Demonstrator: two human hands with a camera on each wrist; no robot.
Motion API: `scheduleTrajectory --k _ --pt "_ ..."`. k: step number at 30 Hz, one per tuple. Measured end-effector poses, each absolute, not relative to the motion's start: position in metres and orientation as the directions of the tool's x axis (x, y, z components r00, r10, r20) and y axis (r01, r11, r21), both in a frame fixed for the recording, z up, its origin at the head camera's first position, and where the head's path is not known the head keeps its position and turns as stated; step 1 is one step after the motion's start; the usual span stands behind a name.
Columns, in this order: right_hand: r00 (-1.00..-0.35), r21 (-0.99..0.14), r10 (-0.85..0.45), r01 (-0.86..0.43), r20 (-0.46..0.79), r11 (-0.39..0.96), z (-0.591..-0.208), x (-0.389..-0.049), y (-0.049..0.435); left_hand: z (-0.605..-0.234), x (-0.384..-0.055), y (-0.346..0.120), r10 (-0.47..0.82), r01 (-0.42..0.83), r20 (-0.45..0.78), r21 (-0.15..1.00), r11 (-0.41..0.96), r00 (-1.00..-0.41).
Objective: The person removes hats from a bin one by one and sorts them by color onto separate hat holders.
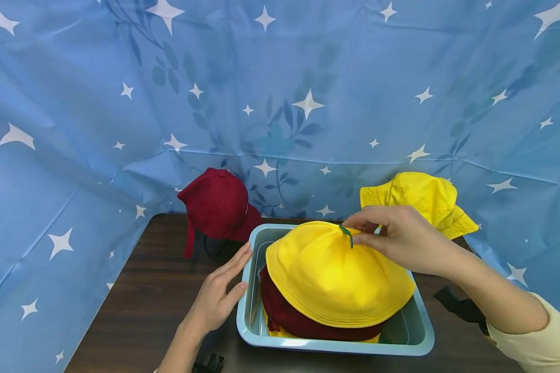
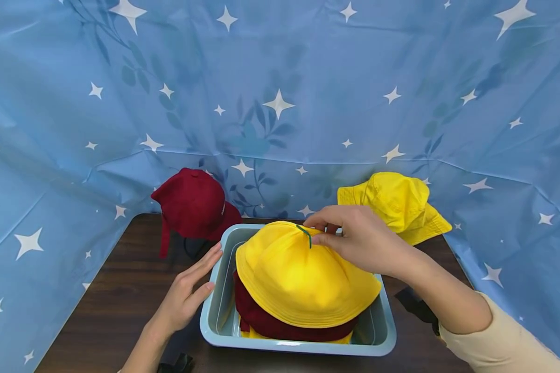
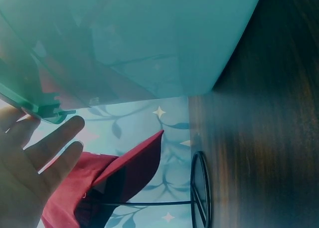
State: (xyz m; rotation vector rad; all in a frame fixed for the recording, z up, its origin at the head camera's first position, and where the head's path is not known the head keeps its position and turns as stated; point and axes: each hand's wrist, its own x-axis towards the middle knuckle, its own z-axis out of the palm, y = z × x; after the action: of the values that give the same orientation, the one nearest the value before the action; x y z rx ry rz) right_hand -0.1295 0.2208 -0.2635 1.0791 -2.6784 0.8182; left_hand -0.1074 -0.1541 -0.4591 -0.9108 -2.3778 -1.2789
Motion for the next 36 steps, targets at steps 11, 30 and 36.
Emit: scheduleTrajectory --k 11,30,36 --pt "-0.702 -0.335 -0.56 -0.707 0.441 0.623 -0.252 -0.131 0.242 -0.459 -0.107 -0.154 0.391 0.648 0.519 0.646 0.404 -0.76" --pt "-0.754 -0.302 -0.447 -0.621 0.481 0.723 -0.223 -0.138 0.269 -0.458 -0.108 -0.153 0.39 0.663 0.537 0.643 0.384 -0.748" --pt "-0.791 -0.302 -0.383 -0.557 0.477 0.774 -0.218 -0.139 0.278 -0.459 -0.108 -0.153 0.392 0.661 0.534 0.64 0.392 -0.749"
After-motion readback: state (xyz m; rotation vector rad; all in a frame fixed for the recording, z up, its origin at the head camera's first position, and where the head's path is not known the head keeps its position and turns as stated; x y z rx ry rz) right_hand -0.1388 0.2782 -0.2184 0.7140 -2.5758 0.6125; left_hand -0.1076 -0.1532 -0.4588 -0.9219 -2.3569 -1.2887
